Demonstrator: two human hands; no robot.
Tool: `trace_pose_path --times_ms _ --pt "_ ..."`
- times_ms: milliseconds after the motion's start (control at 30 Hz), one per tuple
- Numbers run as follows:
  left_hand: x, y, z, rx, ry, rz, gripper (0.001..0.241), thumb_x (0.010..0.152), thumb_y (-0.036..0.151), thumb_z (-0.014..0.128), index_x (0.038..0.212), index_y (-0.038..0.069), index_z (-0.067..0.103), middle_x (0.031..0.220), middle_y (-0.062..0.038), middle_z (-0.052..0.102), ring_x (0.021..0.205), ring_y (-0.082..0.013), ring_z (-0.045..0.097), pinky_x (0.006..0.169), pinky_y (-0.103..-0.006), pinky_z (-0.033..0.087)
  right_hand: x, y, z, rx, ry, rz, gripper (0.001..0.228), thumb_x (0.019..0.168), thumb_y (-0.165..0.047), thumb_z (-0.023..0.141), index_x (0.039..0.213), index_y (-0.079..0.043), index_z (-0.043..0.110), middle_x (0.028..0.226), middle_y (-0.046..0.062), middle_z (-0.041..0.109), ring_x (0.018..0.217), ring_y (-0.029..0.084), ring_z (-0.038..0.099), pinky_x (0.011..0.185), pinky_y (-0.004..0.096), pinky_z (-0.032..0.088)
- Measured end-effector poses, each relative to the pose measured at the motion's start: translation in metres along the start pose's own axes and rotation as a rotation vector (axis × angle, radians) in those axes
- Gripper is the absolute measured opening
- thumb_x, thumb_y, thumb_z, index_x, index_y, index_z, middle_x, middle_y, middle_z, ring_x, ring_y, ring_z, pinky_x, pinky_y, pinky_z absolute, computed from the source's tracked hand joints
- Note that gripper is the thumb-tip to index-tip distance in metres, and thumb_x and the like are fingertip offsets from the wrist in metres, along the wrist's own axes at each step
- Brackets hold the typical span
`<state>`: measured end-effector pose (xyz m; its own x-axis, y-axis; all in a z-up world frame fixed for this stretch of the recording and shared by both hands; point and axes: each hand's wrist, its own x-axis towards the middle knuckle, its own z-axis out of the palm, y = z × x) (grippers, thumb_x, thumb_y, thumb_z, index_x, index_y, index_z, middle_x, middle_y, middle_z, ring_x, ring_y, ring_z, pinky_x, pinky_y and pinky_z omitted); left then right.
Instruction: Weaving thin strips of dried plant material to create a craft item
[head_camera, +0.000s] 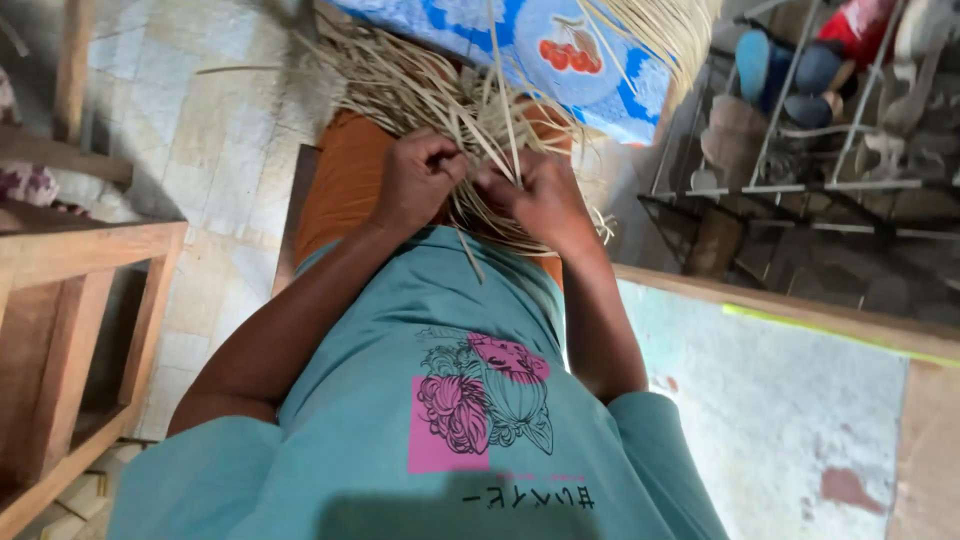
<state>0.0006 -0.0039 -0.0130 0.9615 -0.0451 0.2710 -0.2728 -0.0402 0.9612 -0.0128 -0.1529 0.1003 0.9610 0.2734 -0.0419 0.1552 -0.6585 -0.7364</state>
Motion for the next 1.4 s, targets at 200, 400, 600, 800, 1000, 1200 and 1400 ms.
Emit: trace_pose_path --times_ms 200,400,600,800,1000,1200,1400 --pt "0.004 0.015 0.000 0.062 -0.014 0.051 0.010 0.084 -0.002 0.059 0.075 -0.004 0.057 0.061 -0.019 0.048 0.059 -0.0355 0.054 0.049 -0.0311 0.043 0.046 0.028 0.017 0.106 0.036 -0.050 0.008 0.076 -0.014 0.065 0.070 -0.008 0.067 0.056 0.011 0.059 0.056 0.032 0.059 0.058 0.038 0.046" --pt "0.000 -0.008 0.000 0.172 -0.014 0.043 0.016 0.081 0.012 0.065 0.068 0.005 0.059 0.063 -0.006 0.050 0.057 -0.0139 0.046 0.050 -0.0297 0.035 0.033 -0.038 -0.017 0.298 -0.064 -0.094 0.013 0.089 -0.013 0.057 0.089 -0.004 0.067 0.059 0.002 0.057 0.037 0.007 0.028 0.033 0.022 0.019" --pt "0.007 0.003 -0.003 0.108 0.035 0.032 0.026 0.081 0.002 0.063 0.060 0.008 0.048 0.056 -0.003 0.042 0.056 -0.0109 0.039 0.050 -0.0317 0.031 0.031 -0.014 -0.017 0.064 -0.012 -0.087 0.022 0.076 0.010 0.058 0.084 -0.010 0.062 0.081 0.004 0.061 0.062 0.011 0.052 0.052 0.023 0.039" --pt "0.006 0.008 -0.004 0.076 0.000 -0.038 0.027 0.079 0.004 0.061 0.058 0.010 0.046 0.054 -0.001 0.041 0.054 -0.0089 0.035 0.048 -0.0301 0.028 0.040 0.019 0.004 -0.040 0.002 -0.180 0.014 0.075 0.000 0.065 0.086 -0.009 0.065 0.082 0.005 0.058 0.081 0.023 0.054 0.065 0.035 0.041" --pt "0.005 0.000 -0.004 0.068 -0.028 -0.073 0.028 0.082 0.008 0.063 0.059 0.009 0.048 0.056 -0.002 0.041 0.053 -0.0102 0.035 0.048 -0.0305 0.027 0.048 0.017 0.005 0.155 -0.075 -0.181 0.008 0.079 -0.008 0.069 0.081 -0.010 0.061 0.083 0.002 0.055 0.079 0.018 0.054 0.070 0.030 0.042" --pt "0.010 0.001 -0.005 0.017 -0.066 -0.118 0.029 0.074 0.000 0.056 0.054 0.010 0.037 0.052 0.002 0.033 0.054 -0.0067 0.028 0.048 -0.0280 0.026 0.059 0.004 0.009 -0.359 0.046 -0.569 0.011 0.074 -0.008 0.075 0.074 -0.007 0.064 0.075 -0.001 0.055 0.068 0.016 0.056 0.050 0.033 0.048" --pt "0.011 -0.016 -0.006 0.012 -0.062 -0.147 0.050 0.087 0.017 0.065 0.051 0.013 0.031 0.049 0.002 0.026 0.052 -0.0071 0.023 0.048 -0.0300 0.025 0.034 0.000 0.009 -0.036 0.085 -0.326 0.006 0.078 -0.004 0.068 0.076 -0.006 0.062 0.088 0.005 0.060 0.075 0.021 0.059 0.051 0.033 0.036"
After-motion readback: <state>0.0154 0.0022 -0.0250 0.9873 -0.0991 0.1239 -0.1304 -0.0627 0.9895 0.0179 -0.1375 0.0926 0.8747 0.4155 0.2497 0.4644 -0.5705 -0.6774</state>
